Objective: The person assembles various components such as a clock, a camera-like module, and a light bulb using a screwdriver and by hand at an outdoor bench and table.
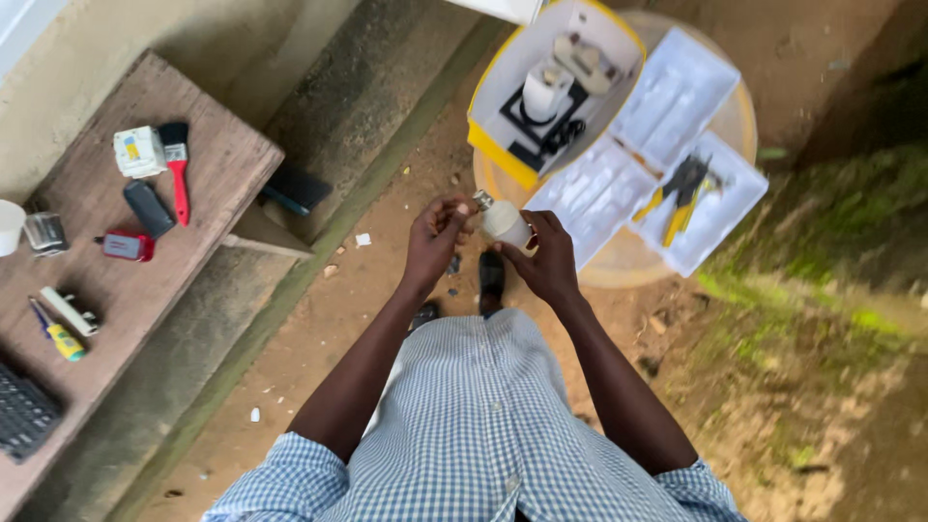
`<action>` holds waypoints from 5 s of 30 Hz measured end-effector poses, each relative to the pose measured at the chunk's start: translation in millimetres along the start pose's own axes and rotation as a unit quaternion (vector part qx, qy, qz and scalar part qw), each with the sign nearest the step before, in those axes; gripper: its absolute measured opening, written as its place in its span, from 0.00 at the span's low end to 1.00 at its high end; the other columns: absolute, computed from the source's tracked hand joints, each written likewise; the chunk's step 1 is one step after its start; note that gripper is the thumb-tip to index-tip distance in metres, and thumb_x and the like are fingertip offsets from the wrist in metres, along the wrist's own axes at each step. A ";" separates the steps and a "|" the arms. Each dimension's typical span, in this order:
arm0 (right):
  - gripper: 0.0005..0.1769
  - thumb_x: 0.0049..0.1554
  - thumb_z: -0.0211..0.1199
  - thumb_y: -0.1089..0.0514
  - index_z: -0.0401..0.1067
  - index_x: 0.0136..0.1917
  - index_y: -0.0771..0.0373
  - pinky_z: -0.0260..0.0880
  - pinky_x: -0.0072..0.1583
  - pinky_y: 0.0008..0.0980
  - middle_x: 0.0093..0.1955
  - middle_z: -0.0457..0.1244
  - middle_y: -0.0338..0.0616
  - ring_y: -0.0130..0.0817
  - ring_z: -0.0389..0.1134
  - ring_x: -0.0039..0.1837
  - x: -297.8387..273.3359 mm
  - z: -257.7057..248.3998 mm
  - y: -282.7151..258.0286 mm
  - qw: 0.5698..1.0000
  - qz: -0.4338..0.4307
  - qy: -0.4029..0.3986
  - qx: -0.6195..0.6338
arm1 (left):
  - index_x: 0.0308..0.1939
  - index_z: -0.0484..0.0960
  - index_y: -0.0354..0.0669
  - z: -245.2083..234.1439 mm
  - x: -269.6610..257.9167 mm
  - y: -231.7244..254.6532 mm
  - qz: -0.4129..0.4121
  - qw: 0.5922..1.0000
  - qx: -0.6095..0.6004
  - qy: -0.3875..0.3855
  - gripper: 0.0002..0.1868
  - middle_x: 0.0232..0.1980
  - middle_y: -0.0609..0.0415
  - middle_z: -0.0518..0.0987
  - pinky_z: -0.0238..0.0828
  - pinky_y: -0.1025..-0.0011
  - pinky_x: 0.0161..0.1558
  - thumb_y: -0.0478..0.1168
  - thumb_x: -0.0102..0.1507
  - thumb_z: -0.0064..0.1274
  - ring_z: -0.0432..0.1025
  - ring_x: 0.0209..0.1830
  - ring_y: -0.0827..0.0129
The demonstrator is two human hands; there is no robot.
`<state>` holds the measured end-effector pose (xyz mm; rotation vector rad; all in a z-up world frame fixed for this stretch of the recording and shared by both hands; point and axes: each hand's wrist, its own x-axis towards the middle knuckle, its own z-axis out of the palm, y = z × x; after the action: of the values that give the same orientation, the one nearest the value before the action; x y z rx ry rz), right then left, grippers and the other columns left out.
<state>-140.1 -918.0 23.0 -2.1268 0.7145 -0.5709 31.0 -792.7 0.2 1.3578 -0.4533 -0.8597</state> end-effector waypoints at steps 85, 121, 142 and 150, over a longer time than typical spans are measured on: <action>0.13 0.56 0.64 0.67 0.75 0.55 0.68 0.72 0.45 0.32 0.49 0.70 0.51 0.37 0.73 0.41 20.9 39.9 -15.4 0.935 -0.164 -0.303 0.078 | 0.46 0.82 0.34 16.5 -100.0 -77.9 0.035 0.943 -0.005 0.332 0.10 0.37 0.55 0.83 0.75 0.74 0.37 0.39 0.68 0.54 0.77 0.34 0.75; 0.10 0.58 0.66 0.63 0.76 0.53 0.70 0.71 0.42 0.30 0.43 0.70 0.49 0.32 0.72 0.39 -160.5 269.5 -233.8 0.638 -0.392 -0.654 0.106 | 0.51 0.82 0.36 -134.2 -399.2 -106.4 0.092 0.670 -0.150 0.721 0.13 0.41 0.56 0.84 0.72 0.76 0.37 0.42 0.69 0.53 0.77 0.36 0.76; 0.10 0.58 0.67 0.63 0.76 0.52 0.69 0.71 0.42 0.29 0.45 0.70 0.47 0.29 0.72 0.41 -307.3 430.1 -373.5 0.575 -0.462 -0.669 0.094 | 0.50 0.81 0.36 -292.9 -561.6 -114.8 0.155 0.616 -0.192 0.748 0.12 0.41 0.55 0.84 0.71 0.78 0.37 0.42 0.70 0.54 0.75 0.35 0.78; 0.10 0.58 0.66 0.63 0.77 0.53 0.69 0.68 0.40 0.28 0.45 0.70 0.47 0.28 0.69 0.38 -388.3 473.3 -438.5 0.548 -0.473 -0.682 0.107 | 0.50 0.81 0.37 -344.9 -664.1 -114.4 0.184 0.573 -0.178 0.779 0.13 0.42 0.55 0.84 0.71 0.77 0.38 0.44 0.70 0.54 0.77 0.37 0.76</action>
<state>-10.5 -176.5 43.5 -1.7879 -1.3711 0.5832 -164.9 -63.2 -50.2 1.0736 0.8058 0.7488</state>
